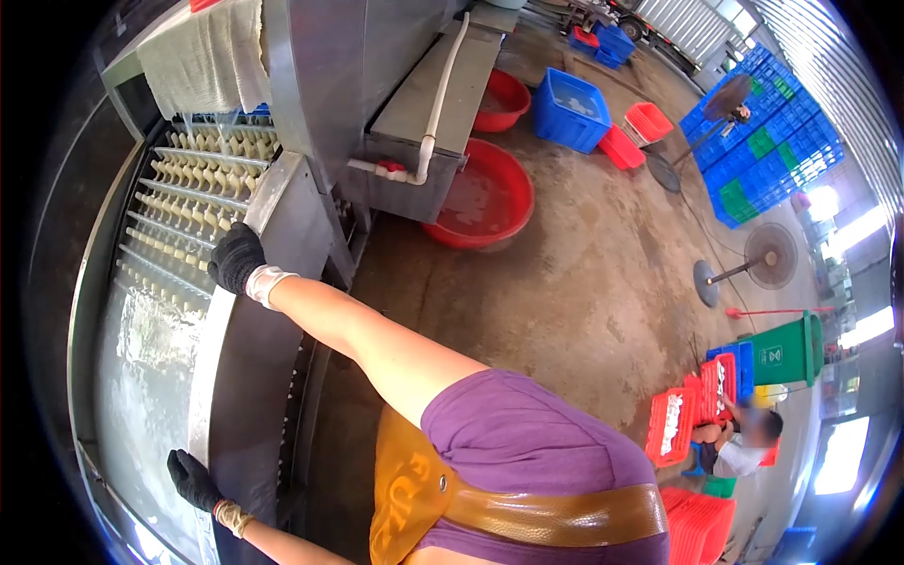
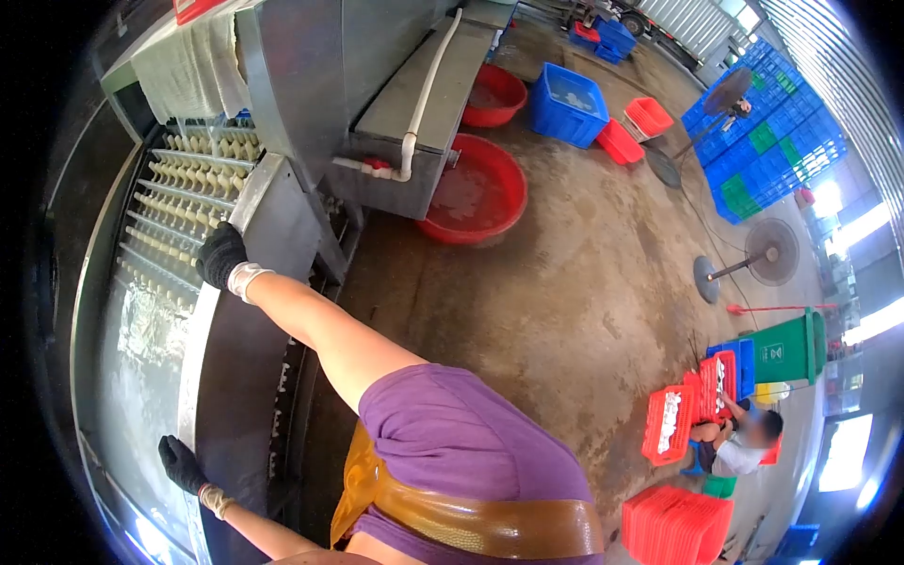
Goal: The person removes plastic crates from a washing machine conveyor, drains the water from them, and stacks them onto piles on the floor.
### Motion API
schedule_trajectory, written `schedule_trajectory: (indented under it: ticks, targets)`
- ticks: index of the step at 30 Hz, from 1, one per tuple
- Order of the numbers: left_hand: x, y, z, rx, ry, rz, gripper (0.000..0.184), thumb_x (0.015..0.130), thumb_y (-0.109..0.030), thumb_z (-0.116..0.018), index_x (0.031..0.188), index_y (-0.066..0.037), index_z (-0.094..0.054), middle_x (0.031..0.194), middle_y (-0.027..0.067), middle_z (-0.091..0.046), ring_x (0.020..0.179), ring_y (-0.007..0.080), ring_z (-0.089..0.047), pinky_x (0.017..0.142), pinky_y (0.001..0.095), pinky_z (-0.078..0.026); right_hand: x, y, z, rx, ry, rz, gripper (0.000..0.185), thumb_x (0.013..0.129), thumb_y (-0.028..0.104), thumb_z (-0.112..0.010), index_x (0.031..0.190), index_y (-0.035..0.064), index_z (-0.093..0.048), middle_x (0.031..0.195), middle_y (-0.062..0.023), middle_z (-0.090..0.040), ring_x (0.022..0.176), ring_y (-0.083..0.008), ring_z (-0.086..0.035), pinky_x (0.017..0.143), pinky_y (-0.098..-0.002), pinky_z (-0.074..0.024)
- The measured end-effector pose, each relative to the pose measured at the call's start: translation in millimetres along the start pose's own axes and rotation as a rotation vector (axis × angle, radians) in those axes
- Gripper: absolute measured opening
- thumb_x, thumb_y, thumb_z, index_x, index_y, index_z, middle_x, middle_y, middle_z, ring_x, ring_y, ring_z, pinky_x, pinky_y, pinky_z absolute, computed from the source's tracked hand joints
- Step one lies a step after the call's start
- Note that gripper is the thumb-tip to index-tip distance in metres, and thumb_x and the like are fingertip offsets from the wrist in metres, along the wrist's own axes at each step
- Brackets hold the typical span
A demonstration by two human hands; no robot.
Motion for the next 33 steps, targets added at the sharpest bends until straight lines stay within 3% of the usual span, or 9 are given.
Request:
schedule_trajectory:
  ticks: [16, 18, 19, 20, 23, 26, 30, 32, 33]
  targets:
    - [1, -20, -6, -0.006, 0.018, -0.044, 0.034, 0.087, -0.023, -0.052, 0.107, 0.005, -0.056, 0.102, 0.0154, -0.061, 0.092, 0.0231, -0.057, 0.084, 0.0305, -0.043, 5, -11, 1, -0.011, 0.039, -0.003, 0.032, 0.075, 0.036, -0.05, 0.062, 0.0105, -0.065, 0.067, -0.0077, -0.063, 0.068, -0.0246, -0.057, 0.073, -0.0402, -0.0386]
    - [1, -23, -10, -0.023, 0.027, -0.029, 0.034, 0.088, -0.022, -0.051, 0.107, 0.005, -0.056, 0.104, 0.0165, -0.061, 0.094, 0.0241, -0.057, 0.084, 0.0313, -0.043, 8, -13, -4, -0.101, 0.077, -0.005, 0.029, 0.076, 0.036, -0.05, 0.067, 0.0134, -0.067, 0.074, -0.0078, -0.065, 0.075, -0.0238, -0.059, 0.076, -0.0414, -0.0392]
    - [-5, -49, -2, 0.12, 0.004, -0.079, 0.034, 0.087, -0.022, -0.05, 0.107, 0.006, -0.056, 0.105, 0.0176, -0.06, 0.095, 0.0257, -0.057, 0.085, 0.0323, -0.043, 8, -12, -4, -0.06, 0.026, 0.027, 0.029, 0.075, 0.035, -0.05, 0.064, 0.0125, -0.065, 0.07, -0.0081, -0.063, 0.071, -0.0249, -0.059, 0.074, -0.0417, -0.0394]
    - [1, -28, -12, 0.013, 0.025, -0.037, 0.033, 0.087, -0.021, -0.05, 0.106, 0.005, -0.056, 0.104, 0.0177, -0.061, 0.095, 0.0264, -0.058, 0.085, 0.0329, -0.043, 8, -14, 0, -0.012, -0.028, 0.063, 0.03, 0.075, 0.034, -0.05, 0.061, 0.0115, -0.064, 0.066, -0.0084, -0.062, 0.067, -0.026, -0.058, 0.071, -0.0421, -0.0396]
    - [-9, -63, 3, 0.093, -0.04, -0.092, 0.028, 0.085, -0.017, -0.05, 0.1, 0.004, -0.059, 0.093, 0.0157, -0.064, 0.084, 0.0233, -0.06, 0.077, 0.0313, -0.046, 6, -10, 18, -0.002, -0.116, 0.092, 0.029, 0.074, 0.033, -0.051, 0.06, 0.0108, -0.063, 0.063, -0.01, -0.061, 0.064, -0.0286, -0.057, 0.07, -0.0433, -0.0403]
    - [-15, -65, 7, -0.036, -0.126, -0.063, 0.024, 0.082, -0.016, -0.055, 0.097, 0.002, -0.06, 0.084, 0.0138, -0.064, 0.072, 0.019, -0.061, 0.068, 0.0291, -0.047, 4, -15, 25, 0.021, -0.211, 0.104, 0.03, 0.074, 0.033, -0.052, 0.059, 0.0086, -0.063, 0.06, -0.0111, -0.059, 0.062, -0.0297, -0.057, 0.066, -0.0433, -0.0408]
    - [-18, -45, 10, -0.139, -0.102, 0.077, 0.025, 0.081, -0.017, -0.057, 0.097, 0.002, -0.061, 0.089, 0.0153, -0.065, 0.083, 0.0218, -0.063, 0.076, 0.0298, -0.047, 4, 2, 28, 0.072, -0.051, 0.183, 0.032, 0.075, 0.031, -0.049, 0.056, 0.0095, -0.061, 0.056, -0.0114, -0.058, 0.057, -0.0302, -0.056, 0.071, -0.0429, -0.0398]
    - [-20, -58, 12, -0.11, -0.094, 0.115, 0.026, 0.08, -0.017, -0.057, 0.097, 0.002, -0.061, 0.089, 0.0154, -0.065, 0.083, 0.0208, -0.063, 0.076, 0.0298, -0.047, 4, 0, 36, 0.119, -0.079, 0.215, 0.033, 0.076, 0.031, -0.047, 0.056, 0.0087, -0.061, 0.057, -0.0112, -0.059, 0.057, -0.0299, -0.056, 0.071, -0.0419, -0.0396]
    - [-20, -59, 12, -0.142, -0.084, 0.134, 0.025, 0.08, -0.017, -0.057, 0.097, 0.002, -0.061, 0.089, 0.0156, -0.065, 0.083, 0.0206, -0.063, 0.075, 0.0296, -0.048, 7, 0, 30, 0.073, 0.027, 0.182, 0.031, 0.076, 0.032, -0.049, 0.061, 0.0091, -0.063, 0.061, -0.0111, -0.06, 0.062, -0.0297, -0.057, 0.073, -0.0415, -0.0397]
Point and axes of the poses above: each hand's wrist, its own x-axis towards the middle knuckle, its own z-axis out of the back of the hand, y = z × x, the point moved 10 cm from there along x, towards the middle knuckle
